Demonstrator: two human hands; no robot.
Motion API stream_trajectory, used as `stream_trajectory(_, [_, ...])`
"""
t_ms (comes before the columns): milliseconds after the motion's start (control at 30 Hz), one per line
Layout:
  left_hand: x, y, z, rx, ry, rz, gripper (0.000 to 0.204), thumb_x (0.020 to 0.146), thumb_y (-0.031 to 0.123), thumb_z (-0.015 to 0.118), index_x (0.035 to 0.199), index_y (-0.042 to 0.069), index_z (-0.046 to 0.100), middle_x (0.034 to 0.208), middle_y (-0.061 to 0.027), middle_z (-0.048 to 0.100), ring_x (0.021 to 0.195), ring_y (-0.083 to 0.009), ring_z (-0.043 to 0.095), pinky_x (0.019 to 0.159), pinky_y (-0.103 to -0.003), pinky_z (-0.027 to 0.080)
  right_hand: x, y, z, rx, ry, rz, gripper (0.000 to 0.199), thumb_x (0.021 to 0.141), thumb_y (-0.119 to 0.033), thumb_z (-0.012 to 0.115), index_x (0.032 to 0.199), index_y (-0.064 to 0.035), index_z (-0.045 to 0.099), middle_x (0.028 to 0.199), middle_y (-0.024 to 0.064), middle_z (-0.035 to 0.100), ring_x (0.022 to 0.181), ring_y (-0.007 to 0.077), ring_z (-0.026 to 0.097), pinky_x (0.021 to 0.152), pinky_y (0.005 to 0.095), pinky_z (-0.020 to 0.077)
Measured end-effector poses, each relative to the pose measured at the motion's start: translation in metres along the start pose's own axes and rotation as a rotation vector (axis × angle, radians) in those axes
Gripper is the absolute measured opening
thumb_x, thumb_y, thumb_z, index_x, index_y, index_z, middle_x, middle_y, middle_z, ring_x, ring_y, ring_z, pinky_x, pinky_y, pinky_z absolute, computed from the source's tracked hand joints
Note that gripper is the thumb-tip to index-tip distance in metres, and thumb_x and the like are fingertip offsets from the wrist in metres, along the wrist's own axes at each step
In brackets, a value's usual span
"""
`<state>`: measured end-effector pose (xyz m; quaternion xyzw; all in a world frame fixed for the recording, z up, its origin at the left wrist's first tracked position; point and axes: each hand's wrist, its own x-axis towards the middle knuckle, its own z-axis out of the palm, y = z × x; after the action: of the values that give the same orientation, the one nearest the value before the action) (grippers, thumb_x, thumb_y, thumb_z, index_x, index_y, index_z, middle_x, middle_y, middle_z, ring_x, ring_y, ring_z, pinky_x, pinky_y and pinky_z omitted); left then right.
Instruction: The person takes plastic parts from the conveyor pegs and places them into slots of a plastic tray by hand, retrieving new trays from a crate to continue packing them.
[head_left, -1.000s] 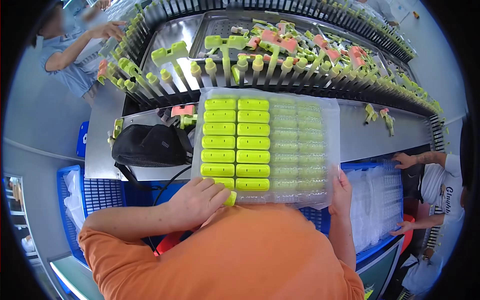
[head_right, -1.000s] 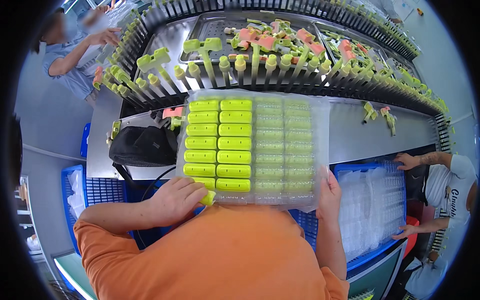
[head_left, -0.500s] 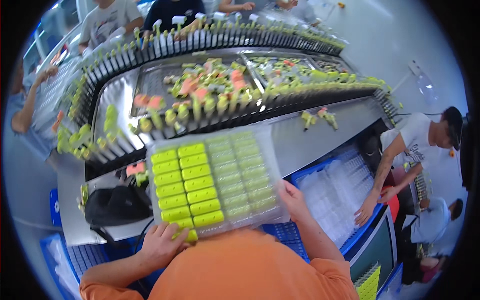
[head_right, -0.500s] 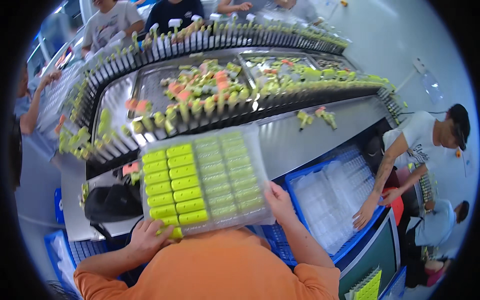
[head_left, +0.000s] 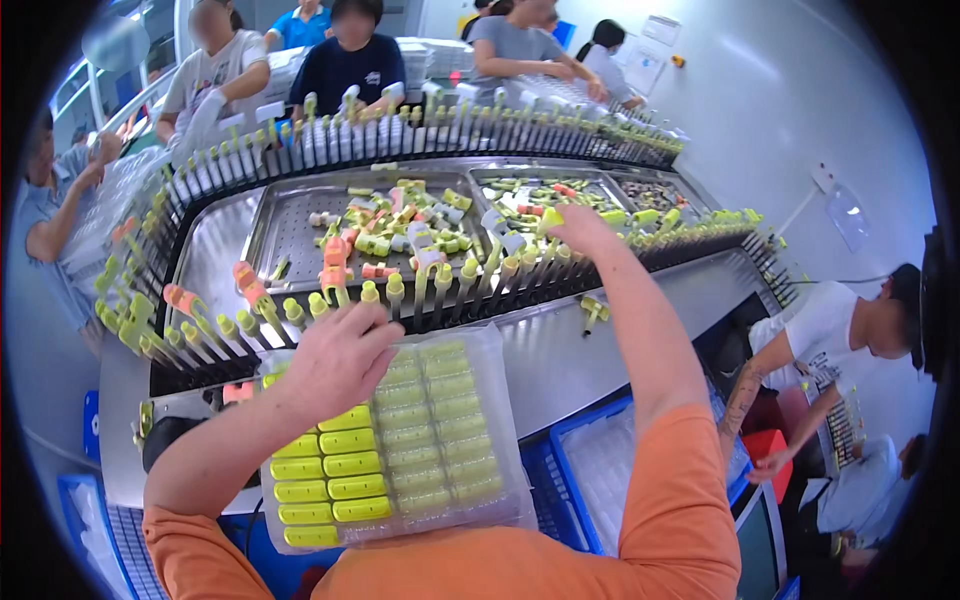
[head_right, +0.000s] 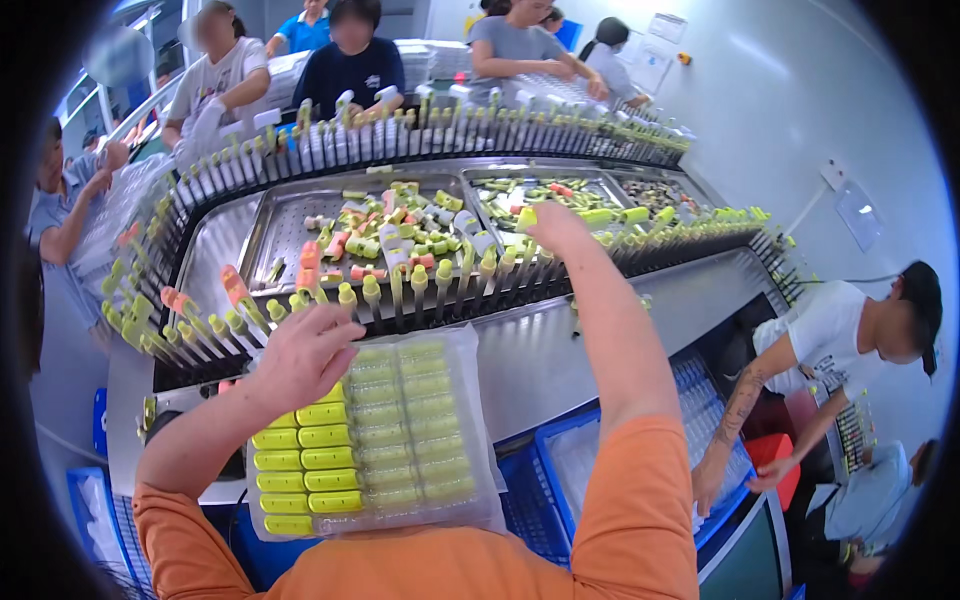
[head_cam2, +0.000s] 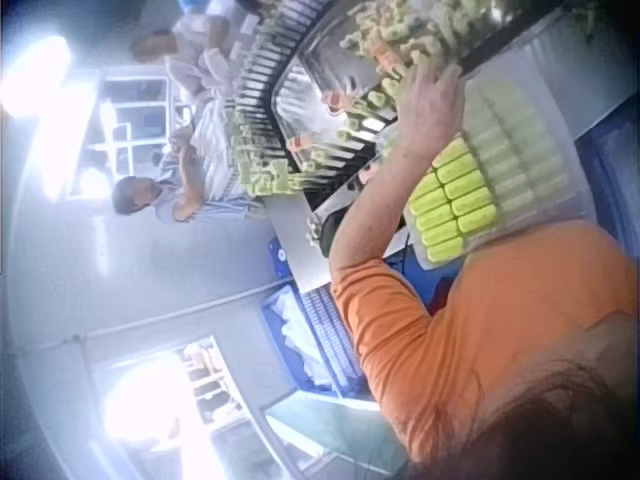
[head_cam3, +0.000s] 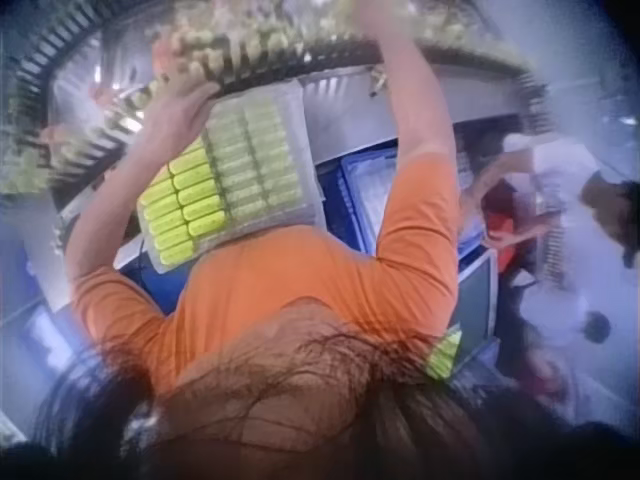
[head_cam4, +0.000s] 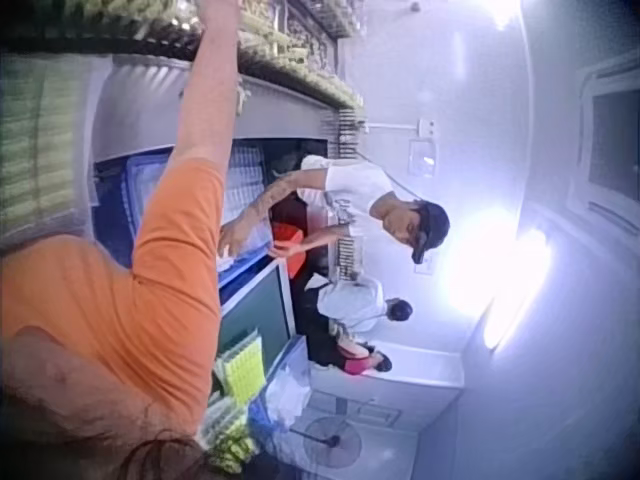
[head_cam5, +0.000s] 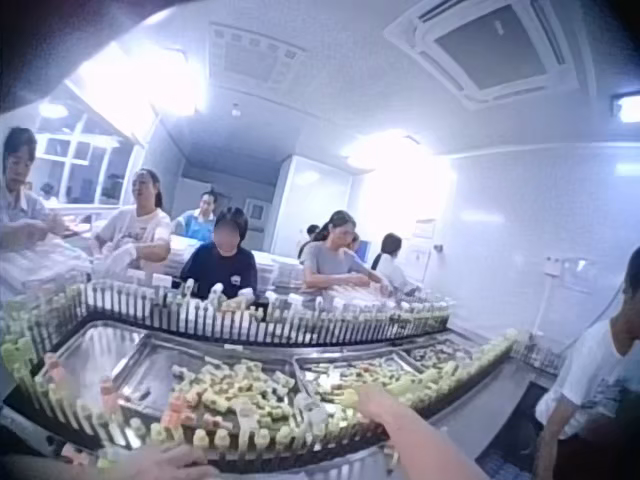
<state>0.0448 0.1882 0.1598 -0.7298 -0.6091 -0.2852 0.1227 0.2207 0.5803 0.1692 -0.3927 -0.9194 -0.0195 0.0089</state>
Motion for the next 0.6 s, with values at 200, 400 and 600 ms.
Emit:
stream_trajectory(200, [0.051, -0.017, -0.005, 0.104, 0.024, 0.010, 0.014, 0.082, 0.014, 0.064, 0.093, 0.005, 0.062, 0.085, -0.0100, 0.058, 0.084, -0.0298, 0.060, 0.071, -0.041, 0.048, 0.007, -0.024, -0.007, -0.079, 0.115, -0.329, 0.036, 0.080, -0.028, 0.072, 0.102, -0.0008, 0.063, 0.106, 0.0186, 0.066, 0.104, 0.0351, 0.061, 0.088, 0.0444, 0.0489])
stream_trajectory(400, [0.121, -0.033, -0.002, 0.216, -0.018, -0.060, 0.019, 0.085, 0.019, 0.061, 0.100, 0.008, 0.065, 0.089, -0.0094, 0.062, 0.086, -0.0305, 0.063, 0.072, -0.043, 0.050, -0.055, -0.062, -0.003, -0.124, 0.630, -0.659, 0.032, 0.078, -0.009, 0.065, 0.109, -0.0032, 0.057, 0.098, 0.0153, 0.062, 0.094, 0.0326, 0.060, 0.084, 0.0409, 0.0497])
stream_trajectory(600, [0.198, -0.044, 0.076, 0.129, -0.097, -0.016, 0.028, 0.088, 0.028, 0.059, 0.087, 0.003, 0.070, 0.091, -0.0173, 0.068, 0.093, -0.0326, 0.065, 0.083, -0.042, 0.051, -0.179, -0.121, 0.053, 0.270, 0.452, -0.763, 0.033, 0.081, -0.010, 0.060, 0.114, -0.0053, 0.057, 0.105, 0.0119, 0.054, 0.096, 0.0295, 0.056, 0.076, 0.0404, 0.0494])
